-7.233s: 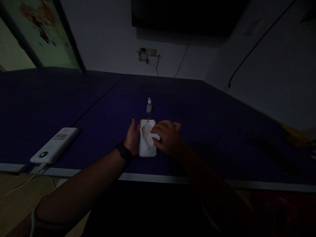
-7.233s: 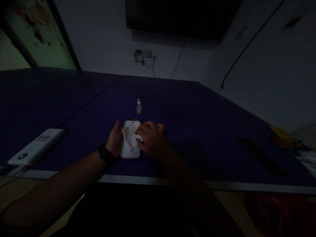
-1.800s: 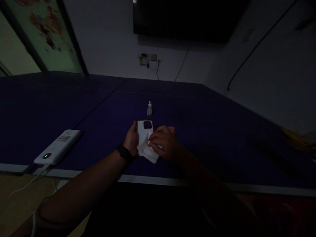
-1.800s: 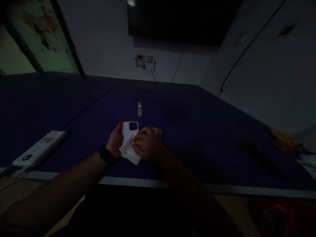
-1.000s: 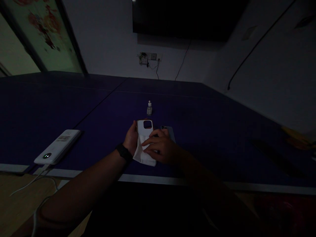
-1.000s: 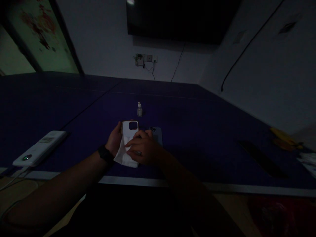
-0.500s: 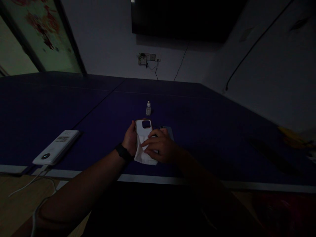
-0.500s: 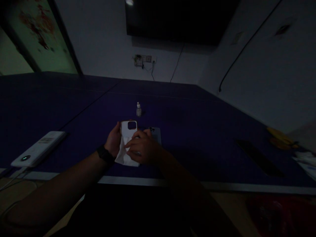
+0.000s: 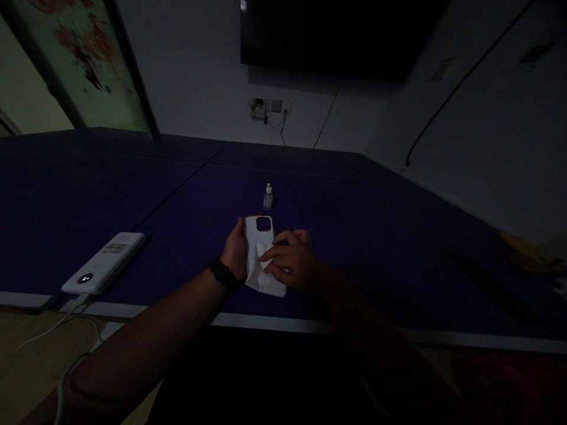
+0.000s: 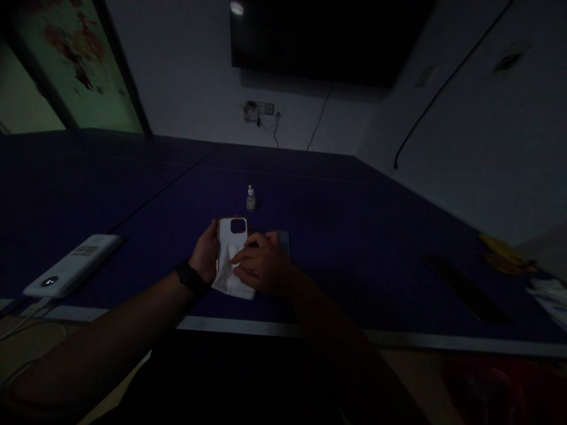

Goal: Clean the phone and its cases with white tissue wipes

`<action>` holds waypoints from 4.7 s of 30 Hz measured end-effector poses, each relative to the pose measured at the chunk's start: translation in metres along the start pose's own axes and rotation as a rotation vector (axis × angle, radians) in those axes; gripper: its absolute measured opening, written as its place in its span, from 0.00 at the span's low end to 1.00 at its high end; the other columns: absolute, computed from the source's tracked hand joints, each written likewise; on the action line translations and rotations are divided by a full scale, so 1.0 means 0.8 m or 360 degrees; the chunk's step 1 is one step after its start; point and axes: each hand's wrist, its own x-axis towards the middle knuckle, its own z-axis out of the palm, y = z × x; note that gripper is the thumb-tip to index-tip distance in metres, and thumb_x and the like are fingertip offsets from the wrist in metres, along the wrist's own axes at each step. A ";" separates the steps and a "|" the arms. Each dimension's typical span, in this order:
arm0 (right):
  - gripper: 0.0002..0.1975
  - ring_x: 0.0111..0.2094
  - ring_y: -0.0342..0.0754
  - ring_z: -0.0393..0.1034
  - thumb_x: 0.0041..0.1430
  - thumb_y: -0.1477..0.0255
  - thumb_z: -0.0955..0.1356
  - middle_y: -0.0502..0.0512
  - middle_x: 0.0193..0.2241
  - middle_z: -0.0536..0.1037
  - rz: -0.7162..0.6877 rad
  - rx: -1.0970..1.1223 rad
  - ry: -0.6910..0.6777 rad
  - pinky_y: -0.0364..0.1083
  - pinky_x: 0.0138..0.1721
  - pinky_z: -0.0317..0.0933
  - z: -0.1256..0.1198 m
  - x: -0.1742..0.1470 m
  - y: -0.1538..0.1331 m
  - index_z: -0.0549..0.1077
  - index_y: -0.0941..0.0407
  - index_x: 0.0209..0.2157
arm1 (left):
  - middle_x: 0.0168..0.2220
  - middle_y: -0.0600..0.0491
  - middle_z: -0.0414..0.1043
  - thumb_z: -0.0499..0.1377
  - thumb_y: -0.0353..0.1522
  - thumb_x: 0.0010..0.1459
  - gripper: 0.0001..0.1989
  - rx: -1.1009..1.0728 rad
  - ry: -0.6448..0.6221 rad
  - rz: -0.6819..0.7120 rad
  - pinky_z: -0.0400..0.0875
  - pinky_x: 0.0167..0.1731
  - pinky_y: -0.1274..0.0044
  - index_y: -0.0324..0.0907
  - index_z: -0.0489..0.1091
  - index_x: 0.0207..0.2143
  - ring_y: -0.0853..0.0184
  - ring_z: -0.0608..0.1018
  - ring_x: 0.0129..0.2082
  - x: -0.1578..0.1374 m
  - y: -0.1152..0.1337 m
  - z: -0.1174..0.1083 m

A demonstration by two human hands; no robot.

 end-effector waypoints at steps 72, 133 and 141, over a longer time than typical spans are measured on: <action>0.18 0.57 0.49 0.70 0.67 0.66 0.66 0.52 0.55 0.81 -0.0131 -0.0116 -0.0086 0.53 0.57 0.53 0.026 0.013 0.048 0.75 0.55 0.56 | 0.42 0.44 0.79 0.44 0.54 0.68 0.28 -0.0280 -0.0015 -0.0360 0.74 0.42 0.66 0.48 0.73 0.52 0.56 0.82 0.39 0.061 0.032 -0.019; 0.10 0.54 0.53 0.69 0.67 0.67 0.68 0.54 0.50 0.81 0.0021 0.0259 -0.0196 0.56 0.53 0.46 0.018 0.000 0.060 0.75 0.53 0.48 | 0.42 0.48 0.79 0.42 0.49 0.72 0.28 0.0053 0.0078 -0.0212 0.75 0.37 0.65 0.52 0.59 0.68 0.57 0.83 0.36 0.075 0.028 -0.008; 0.09 0.53 0.52 0.71 0.68 0.68 0.68 0.53 0.49 0.81 -0.0008 0.0159 -0.0120 0.56 0.52 0.44 0.015 -0.002 0.058 0.76 0.53 0.47 | 0.43 0.48 0.79 0.40 0.49 0.72 0.29 0.0094 0.0023 -0.0211 0.75 0.43 0.62 0.53 0.60 0.68 0.58 0.82 0.36 0.070 0.028 -0.006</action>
